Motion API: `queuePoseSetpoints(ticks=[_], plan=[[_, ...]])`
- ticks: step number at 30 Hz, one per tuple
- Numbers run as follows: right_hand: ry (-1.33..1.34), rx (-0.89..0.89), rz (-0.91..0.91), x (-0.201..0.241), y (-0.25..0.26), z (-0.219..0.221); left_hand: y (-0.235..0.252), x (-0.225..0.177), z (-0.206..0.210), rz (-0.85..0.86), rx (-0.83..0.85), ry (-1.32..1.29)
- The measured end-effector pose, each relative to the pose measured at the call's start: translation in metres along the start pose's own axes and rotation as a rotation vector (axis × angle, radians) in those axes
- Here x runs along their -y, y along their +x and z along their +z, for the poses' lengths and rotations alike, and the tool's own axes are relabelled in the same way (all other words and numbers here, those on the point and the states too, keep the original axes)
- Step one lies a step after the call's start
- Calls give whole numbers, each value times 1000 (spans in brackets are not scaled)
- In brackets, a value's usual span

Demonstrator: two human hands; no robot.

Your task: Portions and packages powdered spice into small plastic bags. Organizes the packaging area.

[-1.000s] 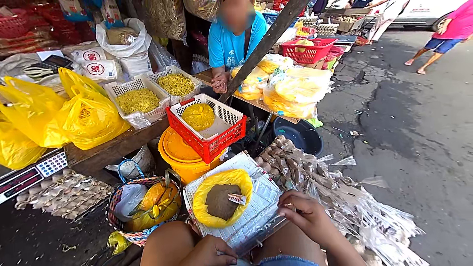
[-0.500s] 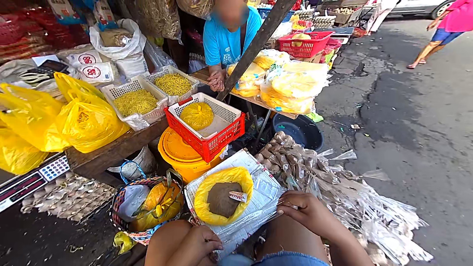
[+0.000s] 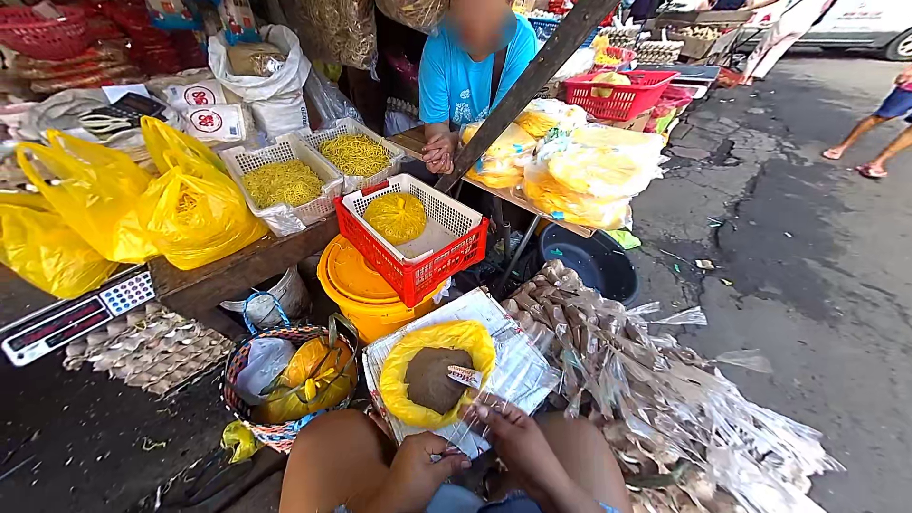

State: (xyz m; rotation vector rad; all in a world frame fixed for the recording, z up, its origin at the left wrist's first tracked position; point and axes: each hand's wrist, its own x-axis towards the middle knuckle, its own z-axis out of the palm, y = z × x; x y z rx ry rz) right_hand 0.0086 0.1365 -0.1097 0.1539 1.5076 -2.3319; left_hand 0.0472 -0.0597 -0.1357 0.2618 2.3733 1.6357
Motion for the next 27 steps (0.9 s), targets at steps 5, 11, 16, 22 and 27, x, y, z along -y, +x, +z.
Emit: queuePoseSetpoints(ticks=[5,11,16,22,27], plan=[[16,-187,-238,50,18,-21,-10,2,-9,-99,107,64],[-195,164,-214,21,-4,-7,5,-15,1,-41,135,-215],[-138,63,-284,36,16,-8,16,-9,3,-143,102,-353],[-848,-109,-68,20,53,-68,23,23,-33,-393,-203,-414],[-1239,-133,35,-16,68,-64,23,44,-37,-98,-451,15]])
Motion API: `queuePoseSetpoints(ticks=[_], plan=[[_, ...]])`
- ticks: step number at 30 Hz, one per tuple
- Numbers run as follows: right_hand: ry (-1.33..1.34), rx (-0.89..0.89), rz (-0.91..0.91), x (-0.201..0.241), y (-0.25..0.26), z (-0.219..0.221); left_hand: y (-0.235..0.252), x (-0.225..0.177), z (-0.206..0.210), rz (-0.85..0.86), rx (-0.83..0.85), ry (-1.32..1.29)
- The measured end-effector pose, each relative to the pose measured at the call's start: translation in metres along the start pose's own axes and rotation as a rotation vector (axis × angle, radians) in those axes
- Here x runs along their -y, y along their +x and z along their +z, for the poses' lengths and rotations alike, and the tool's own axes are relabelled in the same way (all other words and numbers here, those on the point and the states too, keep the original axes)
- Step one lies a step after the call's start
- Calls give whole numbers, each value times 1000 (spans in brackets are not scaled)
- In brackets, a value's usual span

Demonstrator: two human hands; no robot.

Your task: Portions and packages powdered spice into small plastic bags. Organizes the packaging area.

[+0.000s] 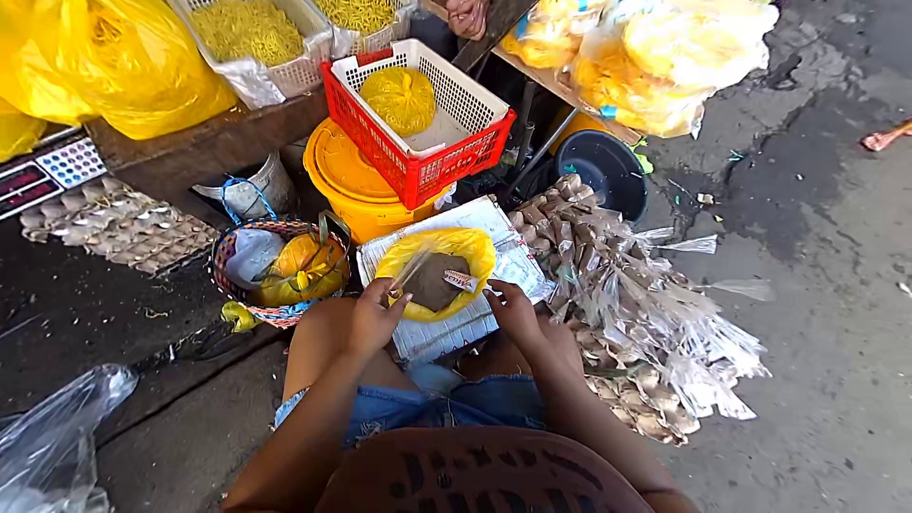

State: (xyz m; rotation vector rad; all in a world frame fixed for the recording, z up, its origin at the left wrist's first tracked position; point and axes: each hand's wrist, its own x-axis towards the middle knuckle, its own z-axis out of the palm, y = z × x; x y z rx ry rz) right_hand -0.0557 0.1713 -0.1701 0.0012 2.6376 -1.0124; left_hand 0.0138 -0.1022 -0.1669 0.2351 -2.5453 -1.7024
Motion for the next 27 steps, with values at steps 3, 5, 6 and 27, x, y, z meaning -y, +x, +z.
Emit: queuePoseSetpoints(ticks=[3,5,6,27], plan=[[-151,12,76,5,16,16,0,-8,5,8,208,249],[-213,19,107,12,24,22,-1,-5,10,8,236,286],[-227,19,109,15,26,24,-2,-2,10,40,185,291],[-41,42,51,40,58,37,33,41,-9,-50,71,282]])
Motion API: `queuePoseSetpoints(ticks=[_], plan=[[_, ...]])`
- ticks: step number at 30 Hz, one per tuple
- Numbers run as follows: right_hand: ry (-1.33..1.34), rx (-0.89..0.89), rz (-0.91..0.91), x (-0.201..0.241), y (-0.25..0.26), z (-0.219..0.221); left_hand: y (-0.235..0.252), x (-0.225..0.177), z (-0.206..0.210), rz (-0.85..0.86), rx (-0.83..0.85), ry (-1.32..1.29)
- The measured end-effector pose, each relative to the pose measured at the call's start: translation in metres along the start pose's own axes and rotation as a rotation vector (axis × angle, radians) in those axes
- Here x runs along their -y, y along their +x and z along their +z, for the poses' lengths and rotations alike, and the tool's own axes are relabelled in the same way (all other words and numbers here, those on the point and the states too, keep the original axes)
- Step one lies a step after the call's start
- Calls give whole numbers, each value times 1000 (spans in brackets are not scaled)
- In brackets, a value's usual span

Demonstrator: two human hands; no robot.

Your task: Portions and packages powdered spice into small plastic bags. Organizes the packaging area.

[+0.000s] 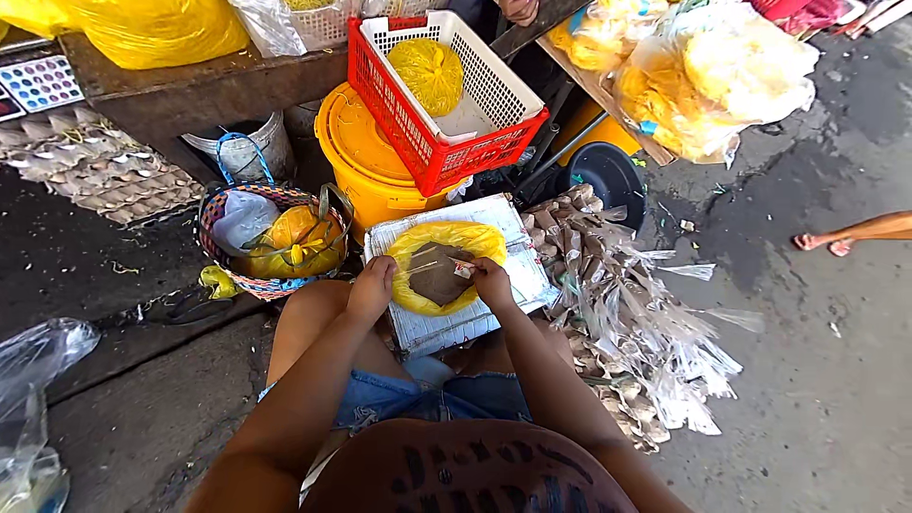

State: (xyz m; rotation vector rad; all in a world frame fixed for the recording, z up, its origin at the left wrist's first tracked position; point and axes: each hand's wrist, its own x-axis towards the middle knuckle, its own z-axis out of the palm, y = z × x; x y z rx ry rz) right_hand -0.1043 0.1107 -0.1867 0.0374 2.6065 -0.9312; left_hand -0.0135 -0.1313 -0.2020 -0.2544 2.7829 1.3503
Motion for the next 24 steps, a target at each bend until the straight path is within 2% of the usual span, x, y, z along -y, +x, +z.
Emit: queuePoseSetpoints(ticks=[5,10,14,20,24], plan=[[300,8,118,-8,3,-1,2,-2,0,-23,57,54],[534,44,150,-3,-9,-35,5,-5,-3,-89,154,43],[633,63,127,12,-21,-65,5,-9,-5,-106,166,35],[574,159,12,25,-30,-87,5,-7,-3,-101,164,52],[349,166,-47,34,-30,-79,4,-7,-3,-88,160,49]])
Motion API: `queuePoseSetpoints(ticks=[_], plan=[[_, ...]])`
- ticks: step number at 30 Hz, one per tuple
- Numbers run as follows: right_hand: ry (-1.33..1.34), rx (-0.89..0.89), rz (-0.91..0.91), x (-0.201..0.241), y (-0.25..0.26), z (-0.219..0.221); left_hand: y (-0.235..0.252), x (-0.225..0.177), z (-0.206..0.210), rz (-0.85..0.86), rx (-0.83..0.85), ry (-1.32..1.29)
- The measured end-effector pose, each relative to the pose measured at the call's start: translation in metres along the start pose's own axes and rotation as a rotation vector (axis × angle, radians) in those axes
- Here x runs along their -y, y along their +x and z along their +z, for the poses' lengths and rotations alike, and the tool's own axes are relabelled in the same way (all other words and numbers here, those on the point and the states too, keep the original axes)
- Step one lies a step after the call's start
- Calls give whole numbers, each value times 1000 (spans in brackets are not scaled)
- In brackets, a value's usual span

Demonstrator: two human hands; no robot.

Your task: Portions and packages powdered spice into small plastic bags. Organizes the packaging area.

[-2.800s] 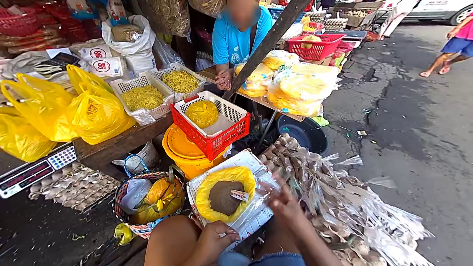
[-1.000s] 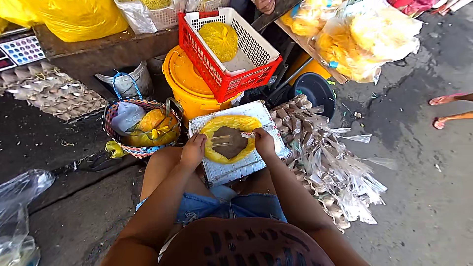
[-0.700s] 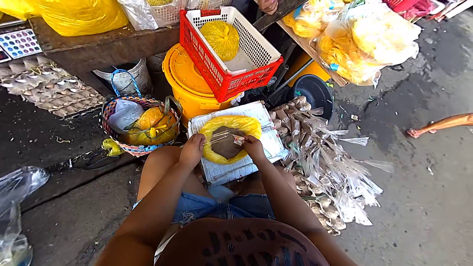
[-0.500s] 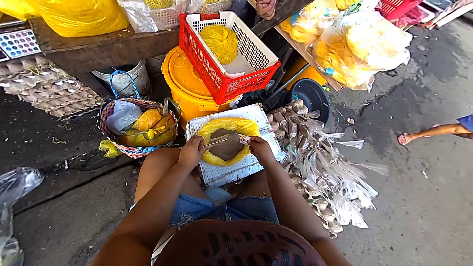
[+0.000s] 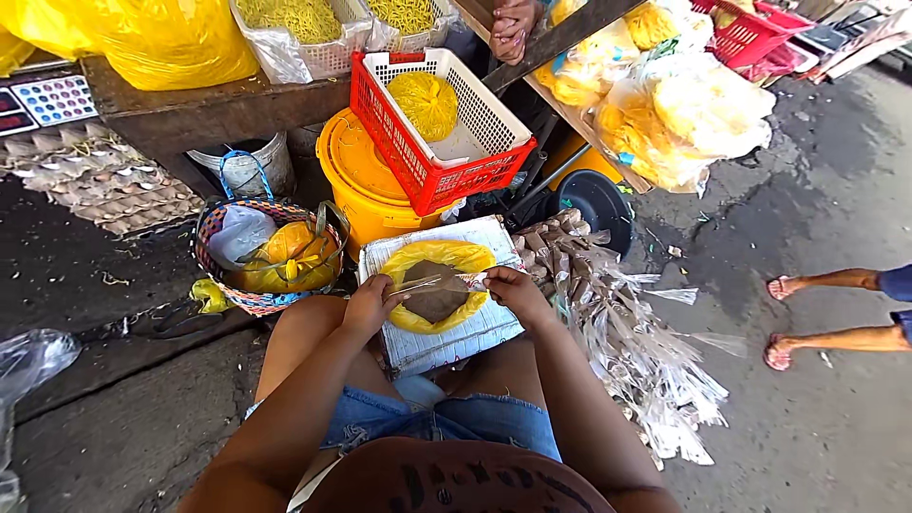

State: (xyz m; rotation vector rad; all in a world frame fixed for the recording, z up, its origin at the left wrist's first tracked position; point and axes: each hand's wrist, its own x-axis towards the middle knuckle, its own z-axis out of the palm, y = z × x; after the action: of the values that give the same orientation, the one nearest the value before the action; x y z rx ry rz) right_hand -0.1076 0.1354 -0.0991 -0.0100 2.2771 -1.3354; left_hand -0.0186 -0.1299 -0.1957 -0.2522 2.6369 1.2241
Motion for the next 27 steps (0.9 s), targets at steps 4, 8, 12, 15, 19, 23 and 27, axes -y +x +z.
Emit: queuePoseSetpoints(ticks=[4,8,12,15,19,23,27], plan=[[-270,56,-107,15,2,26,0,-2,0,-15,30,18],[-418,-9,-322,35,-11,54,1,-3,0,-19,40,4],[-396,-214,-569,38,-21,34,0,-2,-4,-40,18,-76],[-205,-355,-535,22,-13,5,1,-1,-6,-70,12,-94],[-272,-396,-315,-26,10,-2,2,-4,-9,-107,-27,-135],[-541,-403,-133,-74,20,14,1,-9,-9,-136,-69,-176],[-528,-347,-78,-91,14,37,0,-5,-8,-140,-149,-208]])
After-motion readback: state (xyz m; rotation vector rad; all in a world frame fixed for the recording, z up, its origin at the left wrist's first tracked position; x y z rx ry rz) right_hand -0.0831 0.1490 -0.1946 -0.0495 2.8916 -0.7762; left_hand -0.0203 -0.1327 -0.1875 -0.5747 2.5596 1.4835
